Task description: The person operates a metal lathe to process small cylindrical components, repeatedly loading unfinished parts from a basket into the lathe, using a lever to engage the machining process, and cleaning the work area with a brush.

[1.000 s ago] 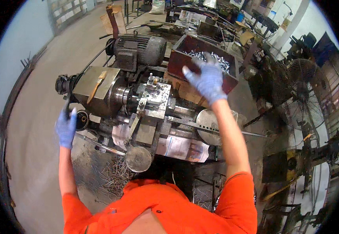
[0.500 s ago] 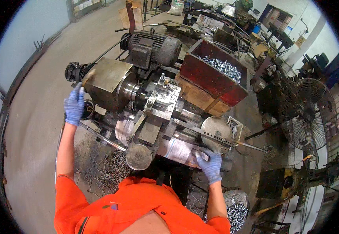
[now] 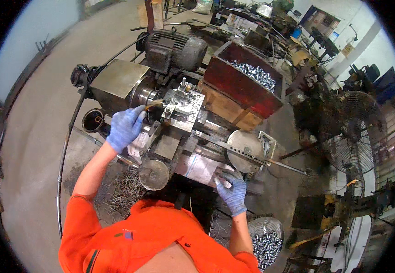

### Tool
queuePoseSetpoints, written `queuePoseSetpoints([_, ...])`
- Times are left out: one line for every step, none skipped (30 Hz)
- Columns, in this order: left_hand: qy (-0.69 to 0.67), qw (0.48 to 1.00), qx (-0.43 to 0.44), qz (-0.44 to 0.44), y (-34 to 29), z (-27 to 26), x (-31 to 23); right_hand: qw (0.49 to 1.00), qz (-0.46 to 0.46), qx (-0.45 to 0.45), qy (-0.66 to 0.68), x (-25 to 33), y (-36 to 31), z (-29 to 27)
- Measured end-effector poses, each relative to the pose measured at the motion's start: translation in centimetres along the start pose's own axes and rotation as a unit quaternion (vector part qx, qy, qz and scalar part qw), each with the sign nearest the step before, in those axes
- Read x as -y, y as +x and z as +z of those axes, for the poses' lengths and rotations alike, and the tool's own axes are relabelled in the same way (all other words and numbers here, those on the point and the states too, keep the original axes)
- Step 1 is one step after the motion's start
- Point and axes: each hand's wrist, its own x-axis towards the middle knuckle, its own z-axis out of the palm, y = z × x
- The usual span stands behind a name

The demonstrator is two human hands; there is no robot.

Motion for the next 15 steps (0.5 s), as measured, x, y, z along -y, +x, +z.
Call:
queuePoseSetpoints([-0.005,1.0,0.005,-0.004,0.3,0.9,0.2,1.0,-0.002,-0.004,-0.007,0.2,0.0,-0.3])
queuePoseSetpoints([-0.01,1.0,0.009,-0.008,0.5,2.0,0.4,1.0,-0.004,-0.007,-0.013,0.3,0.0,-0.7])
queuePoseSetpoints([-0.018,1.0,0.016,-0.01,0.8,3.0,0.3,1.0,-0.001,-0.013,-0.021,0.2,-0.2,-1.0])
queuePoseSetpoints([-0.018,0.999,0.043,-0.019,0.7,3.6,0.3,0.999,0.014,-0.018,-0.024,0.0,-0.4,-1.3])
queuePoseSetpoints([-0.005,0.998,0.059,-0.022,0.5,3.8,0.3,0.999,0.029,-0.024,-0.026,-0.4,-0.7,-1.4])
queuePoseSetpoints([0.008,0.997,0.078,-0.025,0.0,3.9,0.3,0.998,0.048,-0.027,-0.026,-0.8,-1.2,-1.3])
queuePoseSetpoints([0.023,0.995,0.097,-0.028,-0.4,3.9,0.3,0.998,0.062,-0.026,-0.02,-1.2,-1.7,-1.3])
queuePoseSetpoints([0.024,0.995,0.091,-0.015,-0.9,3.8,0.6,0.997,0.075,-0.024,-0.013,-1.6,-2.1,-1.4])
queuePoseSetpoints([0.03,0.994,0.102,-0.011,-1.5,3.4,1.2,0.996,0.088,-0.021,-0.004,-1.8,-2.4,-1.4])
queuePoseSetpoints([0.038,0.993,0.113,-0.007,-2.0,3.0,1.9,0.998,0.063,-0.024,-0.019,-1.9,-2.4,-1.4])
queuePoseSetpoints([0.045,0.991,0.124,-0.005,-2.6,2.7,2.2,0.998,0.038,-0.027,-0.035,-2.0,-2.5,-1.4])
queuePoseSetpoints([0.056,0.988,0.141,-0.033,-2.2,1.2,1.5,0.998,0.015,-0.034,-0.052,-2.1,-2.4,-1.5])
queuePoseSetpoints([0.02,0.997,0.075,-0.025,-1.7,-0.1,1.5,0.997,0.051,-0.037,-0.032,-2.1,-2.5,-1.6])
queuePoseSetpoints([-0.017,1.0,0.008,-0.017,-1.2,-1.3,1.7,0.995,0.087,-0.04,-0.012,-2.1,-2.4,-1.6])
queuePoseSetpoints([-0.057,0.997,-0.058,-0.009,-0.9,-2.2,2.0,0.991,0.125,-0.044,0.006,-2.1,-2.5,-1.7])
